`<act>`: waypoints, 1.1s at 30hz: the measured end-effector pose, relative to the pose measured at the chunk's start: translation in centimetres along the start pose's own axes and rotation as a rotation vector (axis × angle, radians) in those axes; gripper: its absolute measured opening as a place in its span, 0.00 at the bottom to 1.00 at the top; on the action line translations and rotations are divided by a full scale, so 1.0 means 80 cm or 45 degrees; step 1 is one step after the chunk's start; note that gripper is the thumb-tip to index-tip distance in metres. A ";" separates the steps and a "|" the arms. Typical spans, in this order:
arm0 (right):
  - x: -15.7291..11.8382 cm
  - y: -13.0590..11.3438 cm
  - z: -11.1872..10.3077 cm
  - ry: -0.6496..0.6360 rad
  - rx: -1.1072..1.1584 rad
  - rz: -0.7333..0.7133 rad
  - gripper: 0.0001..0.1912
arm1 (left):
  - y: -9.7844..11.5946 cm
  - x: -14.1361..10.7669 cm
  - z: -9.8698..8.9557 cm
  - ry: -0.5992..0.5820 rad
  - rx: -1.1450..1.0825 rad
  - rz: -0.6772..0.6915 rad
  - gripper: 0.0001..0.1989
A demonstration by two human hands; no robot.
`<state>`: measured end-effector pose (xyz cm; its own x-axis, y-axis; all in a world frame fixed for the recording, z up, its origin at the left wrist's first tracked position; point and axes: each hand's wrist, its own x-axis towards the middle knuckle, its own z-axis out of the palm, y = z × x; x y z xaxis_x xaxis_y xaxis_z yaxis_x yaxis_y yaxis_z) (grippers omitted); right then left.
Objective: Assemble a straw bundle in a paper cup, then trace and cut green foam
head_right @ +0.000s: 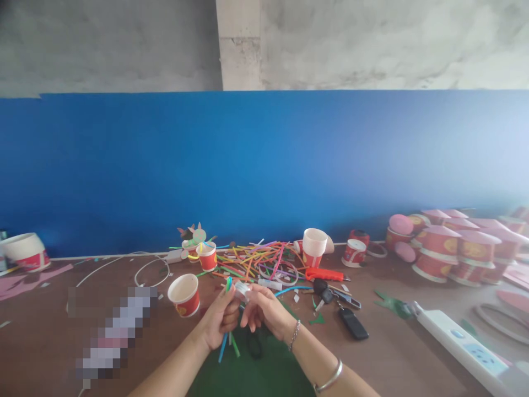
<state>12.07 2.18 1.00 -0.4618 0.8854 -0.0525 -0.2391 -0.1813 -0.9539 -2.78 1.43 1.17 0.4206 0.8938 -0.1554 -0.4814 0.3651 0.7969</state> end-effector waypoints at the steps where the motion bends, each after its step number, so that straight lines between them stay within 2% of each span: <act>1: 0.001 0.001 0.000 0.001 -0.014 -0.004 0.19 | 0.000 0.000 0.001 0.002 0.009 0.001 0.27; 6: 0.002 0.002 0.000 0.026 -0.069 0.009 0.16 | 0.000 -0.002 0.006 -0.010 0.079 -0.002 0.26; 11: 0.001 0.002 -0.003 -0.054 -0.049 -0.018 0.10 | 0.000 -0.002 0.006 -0.025 0.082 0.009 0.25; 16: 0.001 0.003 -0.005 -0.071 -0.038 0.000 0.09 | -0.001 -0.002 0.005 -0.045 0.056 -0.005 0.25; 23: 0.001 0.002 -0.002 0.015 -0.045 0.023 0.13 | 0.001 -0.001 0.003 -0.071 0.022 -0.043 0.23; 28: 0.000 0.001 0.001 0.115 -0.138 0.022 0.17 | 0.002 -0.003 0.008 -0.041 0.103 0.025 0.26; 33: 0.000 0.003 0.001 0.110 -0.132 0.032 0.18 | -0.002 -0.002 0.012 0.000 0.068 0.014 0.27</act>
<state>11.96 2.13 0.80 -0.3899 0.9156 -0.0978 -0.1368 -0.1626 -0.9772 -2.06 0.98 1.63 0.4153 0.8978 -0.1464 -0.4445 0.3407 0.8285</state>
